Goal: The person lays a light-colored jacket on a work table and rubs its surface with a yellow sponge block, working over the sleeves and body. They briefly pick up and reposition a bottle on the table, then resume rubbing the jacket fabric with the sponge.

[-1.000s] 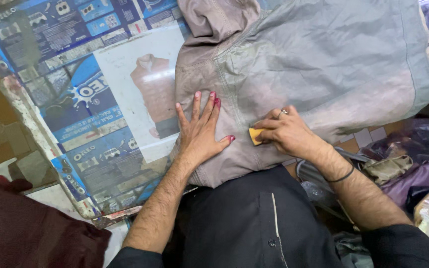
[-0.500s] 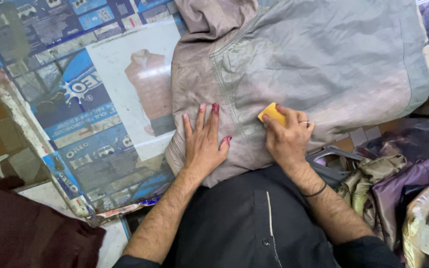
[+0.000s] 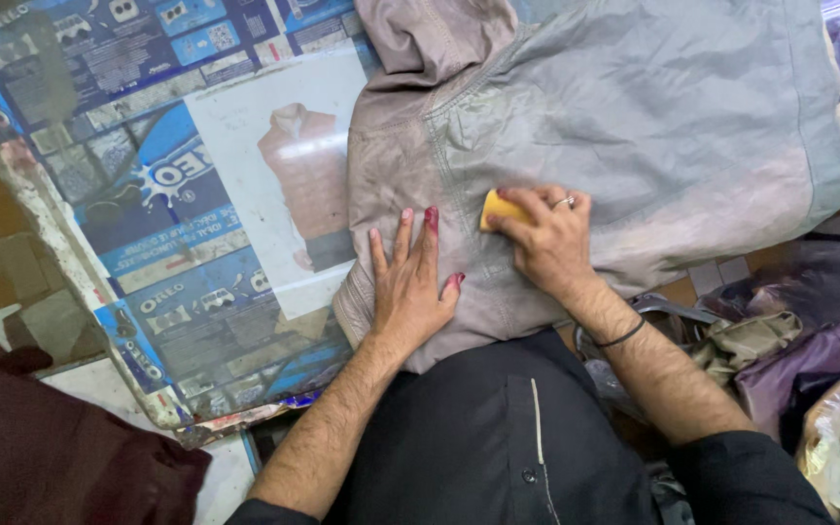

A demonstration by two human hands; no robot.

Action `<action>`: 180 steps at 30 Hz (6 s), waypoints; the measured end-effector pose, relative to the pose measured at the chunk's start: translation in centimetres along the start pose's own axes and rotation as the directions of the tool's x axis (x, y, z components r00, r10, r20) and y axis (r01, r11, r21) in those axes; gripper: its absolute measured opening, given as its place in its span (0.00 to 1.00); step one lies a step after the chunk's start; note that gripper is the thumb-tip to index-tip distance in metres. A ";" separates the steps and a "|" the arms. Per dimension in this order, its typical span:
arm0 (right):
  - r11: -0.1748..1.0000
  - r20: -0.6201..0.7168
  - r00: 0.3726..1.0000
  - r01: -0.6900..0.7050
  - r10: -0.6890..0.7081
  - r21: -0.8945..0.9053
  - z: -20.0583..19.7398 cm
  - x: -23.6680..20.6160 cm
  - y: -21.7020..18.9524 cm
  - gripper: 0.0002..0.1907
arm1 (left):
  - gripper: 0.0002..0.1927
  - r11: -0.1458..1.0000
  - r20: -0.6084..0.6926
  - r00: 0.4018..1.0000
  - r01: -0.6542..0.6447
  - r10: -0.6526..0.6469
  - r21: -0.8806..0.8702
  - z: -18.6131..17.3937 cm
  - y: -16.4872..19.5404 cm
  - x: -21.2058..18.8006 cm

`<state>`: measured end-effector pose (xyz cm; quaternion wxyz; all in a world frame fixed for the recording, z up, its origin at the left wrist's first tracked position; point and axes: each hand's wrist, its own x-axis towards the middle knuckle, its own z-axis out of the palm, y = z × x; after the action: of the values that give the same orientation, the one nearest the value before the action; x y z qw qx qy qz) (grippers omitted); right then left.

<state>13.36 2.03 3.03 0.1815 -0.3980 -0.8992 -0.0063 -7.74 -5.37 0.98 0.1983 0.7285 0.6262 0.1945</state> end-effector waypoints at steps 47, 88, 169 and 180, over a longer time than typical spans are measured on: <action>0.947 -0.096 0.943 -0.322 0.319 -0.015 0.3 -5.5 -0.1 0.11 | 0.57 0.995 0.033 0.999 -0.013 0.010 0.103 1.9 2.2 -0.4; 0.966 -0.090 0.966 -0.250 0.244 -0.069 -1.3 -0.3 4.1 0.10 | 0.56 0.996 0.086 0.996 0.031 -0.038 0.084 0.6 2.3 -0.1; 0.959 -0.152 0.947 -0.282 0.281 0.018 1.0 3.5 1.4 0.10 | 0.57 0.998 -0.031 0.998 -0.053 0.053 0.027 -2.0 -1.9 4.2; 0.973 -0.173 0.959 -0.232 0.224 -0.024 1.0 6.0 0.7 0.07 | 0.56 0.999 0.016 1.000 -0.010 0.009 0.034 -1.9 -1.7 4.3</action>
<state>9.85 6.89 4.01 0.2480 -0.5008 -0.8284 -0.0389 -9.55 -0.77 1.81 0.1898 0.7363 0.6243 0.1793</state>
